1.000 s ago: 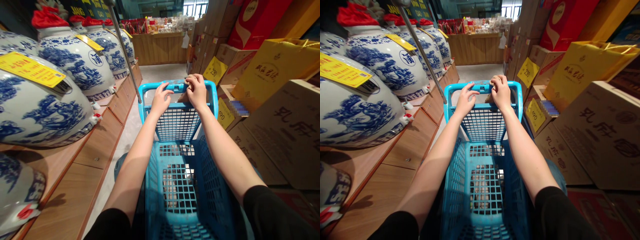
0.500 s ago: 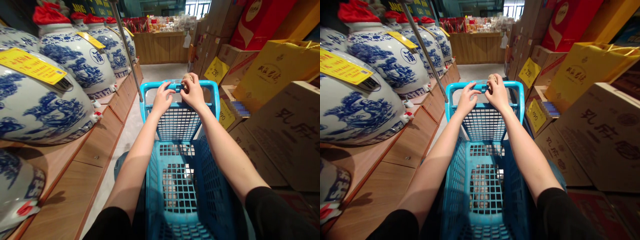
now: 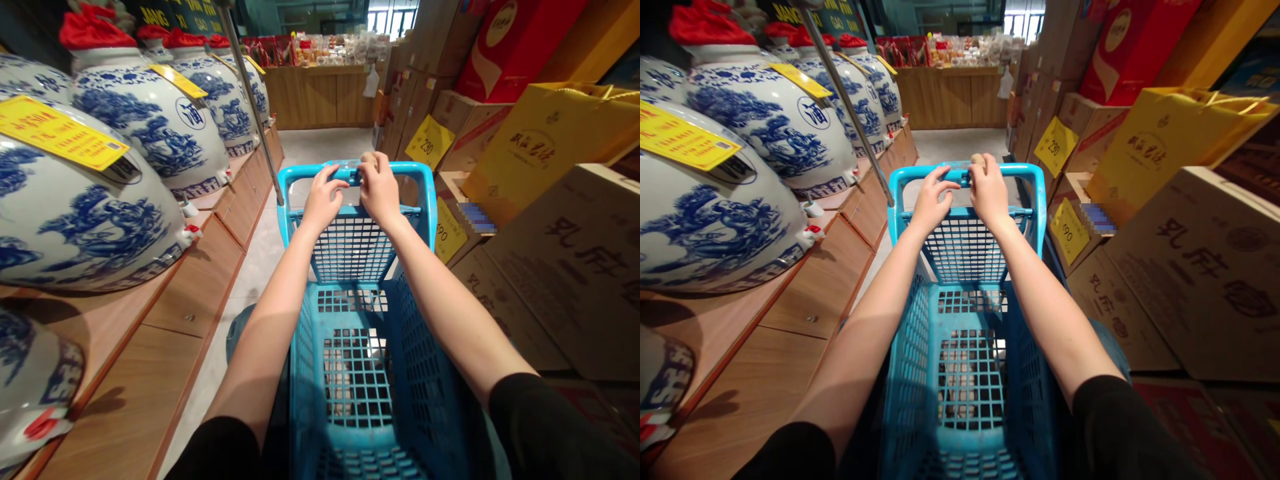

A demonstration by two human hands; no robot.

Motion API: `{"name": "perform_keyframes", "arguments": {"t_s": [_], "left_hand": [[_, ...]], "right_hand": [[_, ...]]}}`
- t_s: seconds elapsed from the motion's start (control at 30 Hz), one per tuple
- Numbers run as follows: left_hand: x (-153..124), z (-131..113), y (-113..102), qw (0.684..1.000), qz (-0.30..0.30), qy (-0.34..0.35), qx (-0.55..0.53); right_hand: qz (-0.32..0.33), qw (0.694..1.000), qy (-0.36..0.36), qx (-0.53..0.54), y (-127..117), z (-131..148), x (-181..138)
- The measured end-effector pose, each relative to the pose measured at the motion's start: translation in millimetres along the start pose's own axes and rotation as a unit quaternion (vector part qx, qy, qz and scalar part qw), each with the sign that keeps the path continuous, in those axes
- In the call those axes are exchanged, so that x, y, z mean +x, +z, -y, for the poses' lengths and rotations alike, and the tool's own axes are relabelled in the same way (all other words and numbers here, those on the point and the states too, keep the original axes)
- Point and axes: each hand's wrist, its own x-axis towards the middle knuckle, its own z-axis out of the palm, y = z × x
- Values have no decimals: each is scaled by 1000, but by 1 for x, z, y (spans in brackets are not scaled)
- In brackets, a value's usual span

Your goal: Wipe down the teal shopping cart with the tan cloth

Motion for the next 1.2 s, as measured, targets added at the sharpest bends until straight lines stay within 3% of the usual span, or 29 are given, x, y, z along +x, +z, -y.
{"name": "perform_keyframes", "arguments": {"t_s": [0.17, 0.33, 0.53, 0.63, 0.73, 0.97, 1.2], "left_hand": [[1, -1, -2, 1000, 3, -6, -14], [-1, -3, -2, 1000, 4, 0, -12], [-1, 4, 0, 999, -23, 0, -30], [0, 10, 2, 998, -52, -22, -39], [1, 14, 3, 997, -41, -48, -45], [0, 14, 1, 997, -29, -60, -48], [0, 14, 1, 996, -24, -60, -66]], "right_hand": [[18, 998, -51, 7, 6, 3, -1], [-37, 999, -18, 13, 4, -20, 1], [-23, 998, -33, 48, 11, -21, 3], [-56, 998, -8, 31, 8, -28, 4], [-89, 996, 10, -12, 6, -24, 2], [-7, 998, -57, -33, 6, -4, 1], [8, 1000, -22, -20, 2, -20, 4]]}}
